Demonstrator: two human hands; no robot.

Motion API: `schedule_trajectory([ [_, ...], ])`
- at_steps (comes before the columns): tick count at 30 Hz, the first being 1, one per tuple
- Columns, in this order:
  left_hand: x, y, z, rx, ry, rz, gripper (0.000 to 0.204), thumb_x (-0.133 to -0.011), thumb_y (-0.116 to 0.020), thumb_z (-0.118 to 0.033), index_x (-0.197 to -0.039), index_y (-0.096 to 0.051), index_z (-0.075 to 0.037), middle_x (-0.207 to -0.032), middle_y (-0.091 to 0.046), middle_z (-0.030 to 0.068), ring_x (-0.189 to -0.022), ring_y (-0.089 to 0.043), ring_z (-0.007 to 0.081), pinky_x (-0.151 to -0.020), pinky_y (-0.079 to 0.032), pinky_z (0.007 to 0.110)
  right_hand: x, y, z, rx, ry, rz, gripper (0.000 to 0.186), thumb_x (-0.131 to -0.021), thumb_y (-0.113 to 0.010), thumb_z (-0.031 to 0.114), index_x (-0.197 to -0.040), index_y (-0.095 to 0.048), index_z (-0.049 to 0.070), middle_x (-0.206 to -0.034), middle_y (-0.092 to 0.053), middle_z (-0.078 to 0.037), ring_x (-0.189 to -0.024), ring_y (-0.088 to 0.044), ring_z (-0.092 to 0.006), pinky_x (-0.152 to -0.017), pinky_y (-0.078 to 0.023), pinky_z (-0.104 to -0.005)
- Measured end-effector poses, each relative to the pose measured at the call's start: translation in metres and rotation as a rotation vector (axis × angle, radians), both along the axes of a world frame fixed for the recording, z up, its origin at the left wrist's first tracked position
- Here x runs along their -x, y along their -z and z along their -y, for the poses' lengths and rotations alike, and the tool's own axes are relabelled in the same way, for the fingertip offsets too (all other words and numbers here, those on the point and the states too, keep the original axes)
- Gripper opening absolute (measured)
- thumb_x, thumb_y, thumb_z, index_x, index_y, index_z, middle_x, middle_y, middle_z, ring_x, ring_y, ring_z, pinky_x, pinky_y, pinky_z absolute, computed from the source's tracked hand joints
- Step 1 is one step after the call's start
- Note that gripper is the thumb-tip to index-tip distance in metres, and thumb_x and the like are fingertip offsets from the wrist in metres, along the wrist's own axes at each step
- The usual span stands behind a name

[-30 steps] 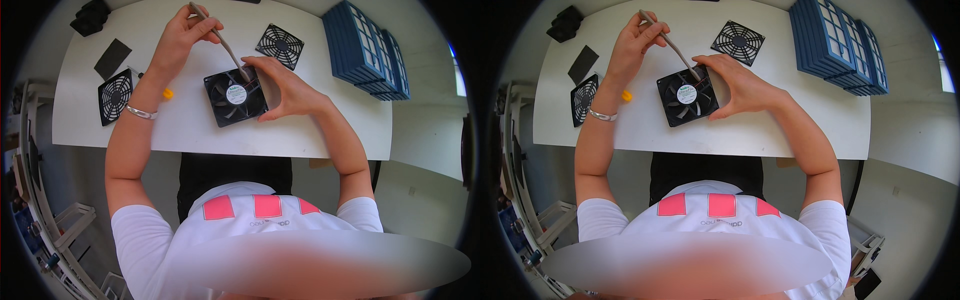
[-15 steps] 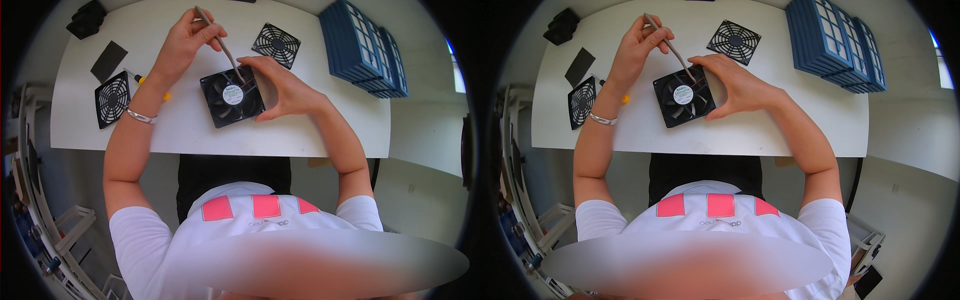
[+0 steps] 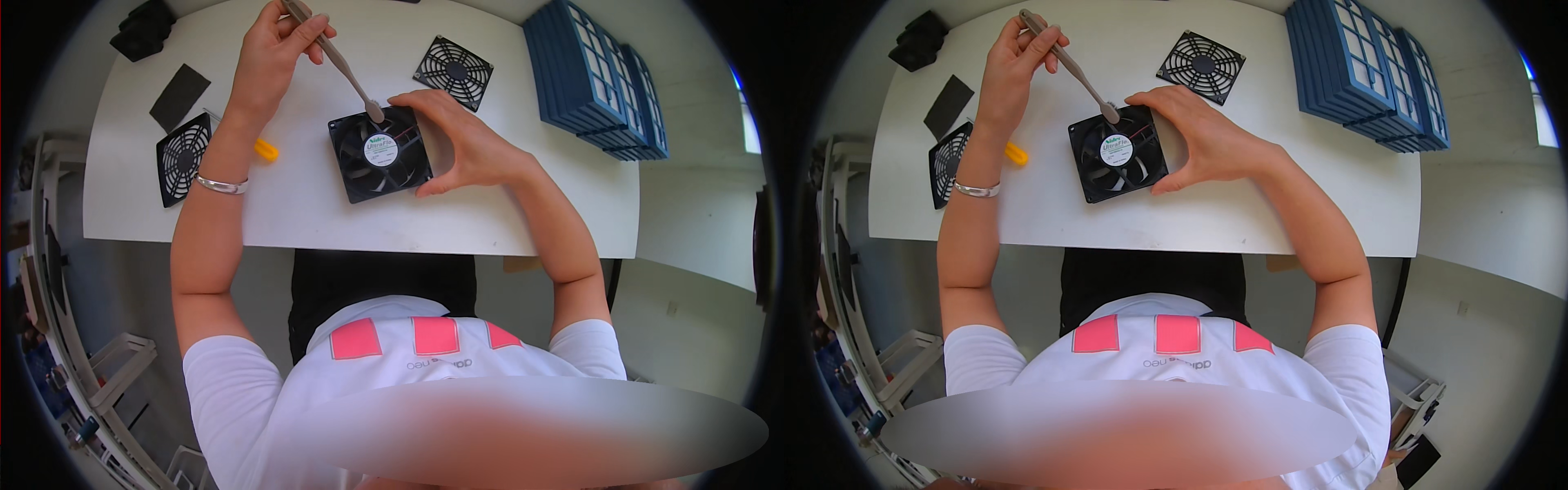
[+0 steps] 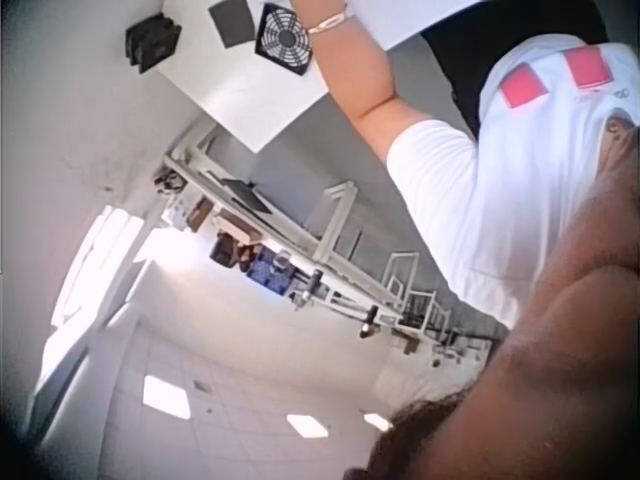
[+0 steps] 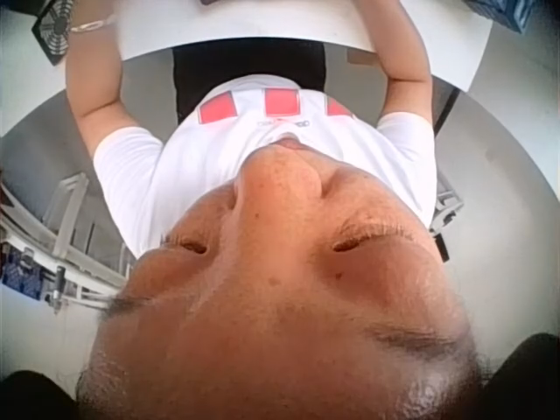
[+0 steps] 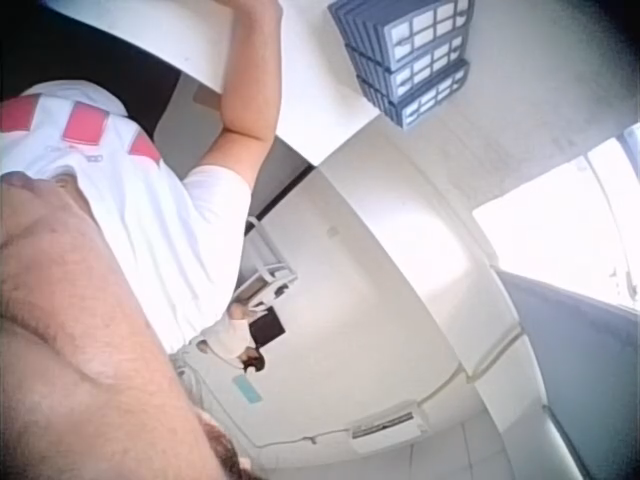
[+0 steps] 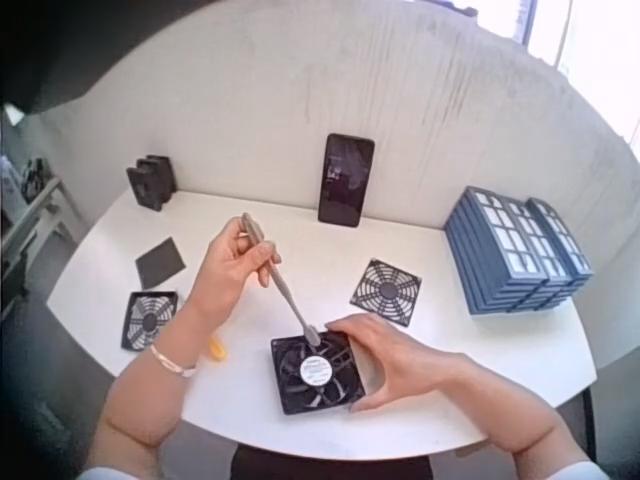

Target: Repairing or assembling a computer cooling fan using a screwdriver and tweezers on a workspace desk.

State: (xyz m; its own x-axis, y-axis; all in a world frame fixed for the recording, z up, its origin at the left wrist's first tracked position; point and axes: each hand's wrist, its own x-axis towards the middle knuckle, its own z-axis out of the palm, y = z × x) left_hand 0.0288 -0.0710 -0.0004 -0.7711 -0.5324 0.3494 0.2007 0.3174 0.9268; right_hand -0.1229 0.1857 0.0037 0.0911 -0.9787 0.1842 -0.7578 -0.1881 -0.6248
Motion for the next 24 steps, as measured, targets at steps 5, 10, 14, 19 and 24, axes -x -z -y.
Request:
schedule_trajectory([
  [5,0.0,-0.006,-0.008,-0.065,0.037,-0.026,0.018,-0.098,-0.064,-0.017,-0.104,-0.054,-0.004,-0.087,-0.067,0.0089,-0.068,-0.059,0.0101,-0.068,-0.051,0.024,-0.002,0.001,0.001,-0.005,-0.006,-0.029,0.101,-0.058,-0.093,0.034,-0.141,-0.043,0.004,-0.134,-0.05,-0.017,-0.127,-0.045,-0.0358,-0.11,-0.038,-0.0434],
  [10,-0.001,-0.013,0.002,-0.147,-0.055,-0.101,0.014,-0.098,-0.063,-0.011,-0.102,-0.052,-0.002,-0.083,-0.065,0.0092,-0.066,-0.06,0.0119,-0.06,-0.051,0.025,-0.001,0.002,0.0,0.004,0.007,-0.036,0.106,-0.055,-0.094,0.036,-0.141,-0.042,0.004,-0.131,-0.05,-0.017,-0.124,-0.045,-0.0359,-0.108,-0.039,-0.0436],
  [14,0.001,-0.006,-0.003,-0.179,0.093,-0.016,0.013,-0.099,-0.062,-0.012,-0.102,-0.053,-0.003,-0.084,-0.065,0.0085,-0.066,-0.06,0.0121,-0.06,-0.05,0.024,-0.003,0.001,0.0,-0.001,0.005,-0.033,0.107,-0.054,-0.095,0.037,-0.142,-0.042,0.004,-0.13,-0.05,-0.017,-0.123,-0.044,-0.0361,-0.107,-0.039,-0.0438],
  [19,0.004,0.001,0.005,-0.187,0.079,-0.031,0.013,-0.099,-0.062,-0.013,-0.103,-0.053,-0.004,-0.085,-0.065,0.0084,-0.067,-0.06,0.0122,-0.06,-0.05,0.024,-0.002,-0.001,-0.001,-0.011,-0.004,-0.051,0.109,-0.053,-0.095,0.038,-0.143,-0.043,0.007,-0.13,-0.048,-0.016,-0.124,-0.043,-0.0362,-0.107,-0.039,-0.0438],
  [24,0.004,-0.002,-0.005,-0.202,0.149,-0.007,0.013,-0.1,-0.061,-0.014,-0.103,-0.053,-0.004,-0.086,-0.065,0.0088,-0.069,-0.06,0.0123,-0.062,-0.051,0.025,-0.001,0.0,0.0,-0.005,-0.017,-0.058,0.108,-0.053,-0.095,0.038,-0.143,-0.043,0.007,-0.13,-0.048,-0.016,-0.124,-0.043,-0.0363,-0.108,-0.039,-0.044],
])
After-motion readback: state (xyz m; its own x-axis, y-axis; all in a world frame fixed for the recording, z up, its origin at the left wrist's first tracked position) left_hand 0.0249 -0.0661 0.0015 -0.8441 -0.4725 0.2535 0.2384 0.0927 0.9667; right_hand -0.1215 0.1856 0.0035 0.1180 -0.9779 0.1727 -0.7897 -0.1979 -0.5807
